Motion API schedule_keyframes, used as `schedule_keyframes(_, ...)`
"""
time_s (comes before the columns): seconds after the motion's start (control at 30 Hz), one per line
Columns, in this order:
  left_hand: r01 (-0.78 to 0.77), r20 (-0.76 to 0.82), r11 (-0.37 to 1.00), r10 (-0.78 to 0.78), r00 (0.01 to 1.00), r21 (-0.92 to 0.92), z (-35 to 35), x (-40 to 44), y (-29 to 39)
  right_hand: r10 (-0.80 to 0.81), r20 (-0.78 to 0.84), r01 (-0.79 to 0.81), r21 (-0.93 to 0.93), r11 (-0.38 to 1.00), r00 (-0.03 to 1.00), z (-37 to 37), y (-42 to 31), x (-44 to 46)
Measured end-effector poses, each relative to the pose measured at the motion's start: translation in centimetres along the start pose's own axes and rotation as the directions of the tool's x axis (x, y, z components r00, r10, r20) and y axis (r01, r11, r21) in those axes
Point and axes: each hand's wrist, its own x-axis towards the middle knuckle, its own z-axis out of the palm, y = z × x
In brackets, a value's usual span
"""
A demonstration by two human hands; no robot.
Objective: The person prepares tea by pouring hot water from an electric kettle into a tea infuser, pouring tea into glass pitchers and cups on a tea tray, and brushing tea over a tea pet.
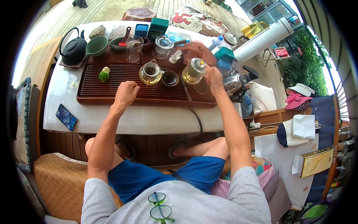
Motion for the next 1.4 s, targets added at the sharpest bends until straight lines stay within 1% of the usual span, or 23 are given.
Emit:
schedule_keyframes(0.07, -0.020, 0.018, 1.000, 0.020, 1.000, -0.004, 0.1, 0.1, 0.2, 0.012, -0.091, -0.005, 0.081, 0.997, 0.996, -2.7, 2.0, -0.7)
schedule_keyframes(0.13, -0.057, 0.013, 0.998, 0.057, 0.998, -0.004, 0.5, 0.3, 0.1, 0.022, -0.176, 0.000, 0.123, 0.992, 0.984, -5.2, 4.3, -1.3)
schedule_keyframes(0.2, -0.060, 0.026, 0.998, 0.060, 0.998, -0.006, 0.7, 0.4, 0.4, 0.039, -0.267, 0.006, 0.165, 0.986, 0.963, -6.3, 5.9, -2.1)
schedule_keyframes(0.43, -0.062, 0.038, 0.998, 0.061, 0.997, 0.022, 1.3, 0.5, 1.3, 0.080, -0.405, -0.022, 0.144, 0.989, 0.911, -7.5, 10.3, -2.3)
schedule_keyframes(0.57, -0.065, 0.053, 0.998, 0.064, 0.997, 0.017, 1.5, 0.7, 1.1, 0.063, -0.377, -0.012, 0.135, 0.991, 0.924, -7.3, 10.7, -1.6)
schedule_keyframes(0.67, -0.056, 0.071, 0.998, 0.055, 0.996, 0.023, 1.5, 0.8, 1.2, 0.027, -0.359, -0.013, 0.040, 0.999, 0.933, -8.0, 10.7, -1.0)
schedule_keyframes(0.77, -0.061, 0.073, 0.998, 0.059, 0.996, 0.028, 1.6, 1.0, 1.2, 0.024, -0.275, -0.033, -0.027, 0.999, 0.961, -8.8, 10.3, -0.9)
schedule_keyframes(0.87, -0.054, 0.068, 0.998, 0.053, 0.996, 0.020, 1.6, 0.9, 1.4, 0.087, -0.198, -0.109, -0.104, 0.989, 0.976, -9.8, 9.4, -1.1)
schedule_keyframes(0.97, -0.045, 0.067, 0.999, 0.043, 0.997, 0.024, 1.4, 0.9, 1.5, 0.100, -0.263, -0.148, -0.171, 0.974, 0.959, -10.1, 8.7, -1.2)
schedule_keyframes(1.0, -0.047, 0.067, 0.999, 0.045, 0.997, 0.028, 1.4, 0.8, 1.4, -0.047, -0.296, -0.033, -0.260, 0.965, 0.954, -10.7, 9.8, -0.3)
schedule_keyframes(1.03, -0.047, 0.066, 0.998, 0.045, 0.997, 0.032, 1.5, 0.8, 1.4, -0.159, -0.328, 0.034, -0.358, 0.933, 0.931, -11.6, 10.6, 0.6)
schedule_keyframes(1.1, -0.057, 0.071, 0.998, 0.055, 0.996, 0.033, 1.5, 0.7, 1.3, -0.381, -0.351, 0.143, -0.548, 0.824, 0.855, -10.5, 9.1, 0.7)
schedule_keyframes(1.13, -0.064, 0.068, 0.997, 0.062, 0.996, 0.036, 1.7, 0.7, 1.2, -0.454, -0.307, 0.180, -0.628, 0.757, 0.836, -8.3, 6.3, -0.4)
schedule_keyframes(1.17, -0.071, 0.066, 0.997, 0.069, 0.995, 0.037, 1.8, 0.7, 1.2, -0.495, -0.201, 0.217, -0.716, 0.663, 0.845, -7.1, 4.9, -0.7)
schedule_keyframes(1.23, -0.065, 0.069, 0.997, 0.062, 0.996, 0.041, 1.7, 0.7, 1.5, -0.529, 0.023, 0.299, -0.845, 0.443, 0.849, -6.3, 3.5, -0.8)
schedule_keyframes(1.27, -0.060, 0.068, 0.997, 0.057, 0.996, 0.043, 1.6, 0.7, 1.6, -0.582, 0.166, 0.421, -0.843, 0.336, 0.796, -6.4, 3.8, -0.2)
schedule_keyframes(1.37, -0.067, 0.059, 0.997, 0.064, 0.996, 0.044, 1.9, 0.9, 1.1, -0.438, 0.105, 0.303, -0.860, 0.411, 0.893, -6.9, 4.0, 0.6)
schedule_keyframes(1.4, -0.073, 0.057, 0.996, 0.071, 0.996, 0.043, 1.9, 0.8, 1.0, -0.442, 0.113, 0.301, -0.874, 0.382, 0.890, -6.9, 3.9, 0.5)
